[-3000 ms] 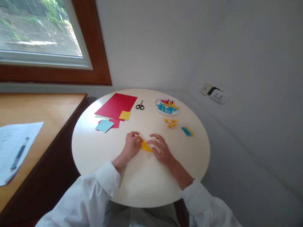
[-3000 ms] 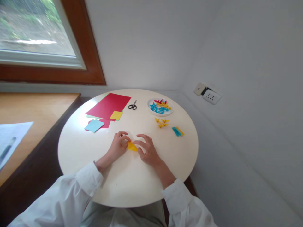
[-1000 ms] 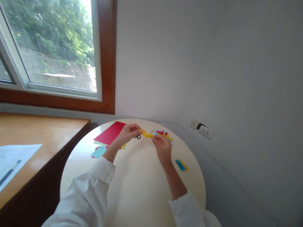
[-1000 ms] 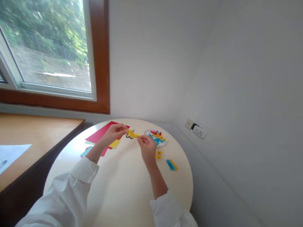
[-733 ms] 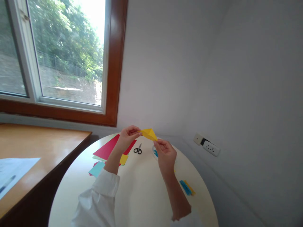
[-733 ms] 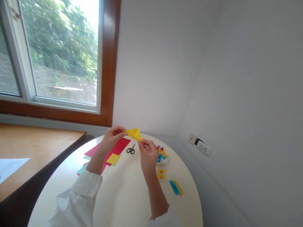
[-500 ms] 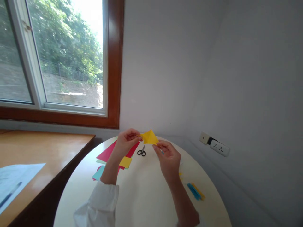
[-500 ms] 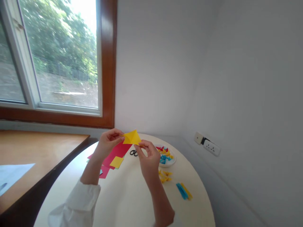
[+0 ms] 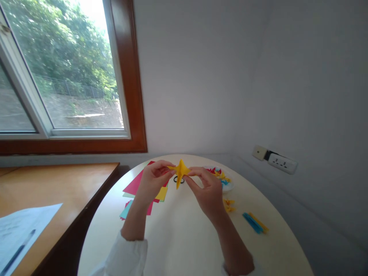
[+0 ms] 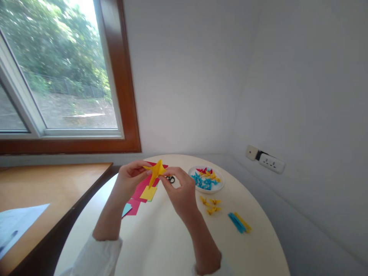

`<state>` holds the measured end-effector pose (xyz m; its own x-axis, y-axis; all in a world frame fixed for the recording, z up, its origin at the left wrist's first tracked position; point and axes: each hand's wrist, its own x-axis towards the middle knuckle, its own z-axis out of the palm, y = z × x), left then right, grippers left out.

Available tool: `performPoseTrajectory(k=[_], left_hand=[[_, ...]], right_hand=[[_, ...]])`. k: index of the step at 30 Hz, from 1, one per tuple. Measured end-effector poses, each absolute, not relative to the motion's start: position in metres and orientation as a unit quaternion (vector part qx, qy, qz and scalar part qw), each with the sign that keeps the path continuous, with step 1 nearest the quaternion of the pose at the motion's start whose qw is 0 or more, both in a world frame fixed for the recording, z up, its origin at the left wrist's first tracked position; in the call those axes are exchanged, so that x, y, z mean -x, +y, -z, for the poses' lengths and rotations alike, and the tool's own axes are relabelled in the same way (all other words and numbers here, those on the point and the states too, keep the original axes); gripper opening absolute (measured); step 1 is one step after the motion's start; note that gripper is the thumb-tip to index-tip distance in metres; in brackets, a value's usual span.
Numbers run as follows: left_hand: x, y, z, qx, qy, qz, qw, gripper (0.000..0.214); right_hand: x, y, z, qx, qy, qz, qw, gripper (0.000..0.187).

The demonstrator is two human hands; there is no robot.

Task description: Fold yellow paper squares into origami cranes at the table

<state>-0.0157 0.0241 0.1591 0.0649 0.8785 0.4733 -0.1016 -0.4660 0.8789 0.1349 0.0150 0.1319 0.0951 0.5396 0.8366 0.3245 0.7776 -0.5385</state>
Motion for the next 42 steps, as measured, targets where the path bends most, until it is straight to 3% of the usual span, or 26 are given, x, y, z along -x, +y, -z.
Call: performPoseTrajectory(k=[15, 22, 25, 34, 42], left_hand=[[0.001, 0.02, -0.16, -0.624, 0.329, -0.568, 0.424, 0.018], [-0.001, 0.02, -0.16, -0.638, 0.332, -0.563, 0.407, 0.016], [-0.002, 0.02, -0.159, -0.626, 0.333, -0.575, 0.409, 0.016], [-0.008, 0.027, -0.153, -0.568, 0.329, -0.632, 0.413, 0.024], [0.004, 0.023, -0.154, -0.669, 0.362, -0.565, 0.32, 0.01]], right_hand=[[-0.137, 0.015, -0.133, 0.346, -0.615, -0.129, 0.696, 0.005], [-0.133, 0.017, -0.137, 0.313, -0.553, -0.279, 0.72, 0.042], [-0.131, 0.019, -0.136, 0.31, -0.54, -0.311, 0.717, 0.044], [-0.129, 0.025, -0.13, 0.335, -0.56, -0.269, 0.708, 0.032], [-0.138, 0.018, -0.134, 0.373, -0.633, -0.215, 0.644, 0.044]])
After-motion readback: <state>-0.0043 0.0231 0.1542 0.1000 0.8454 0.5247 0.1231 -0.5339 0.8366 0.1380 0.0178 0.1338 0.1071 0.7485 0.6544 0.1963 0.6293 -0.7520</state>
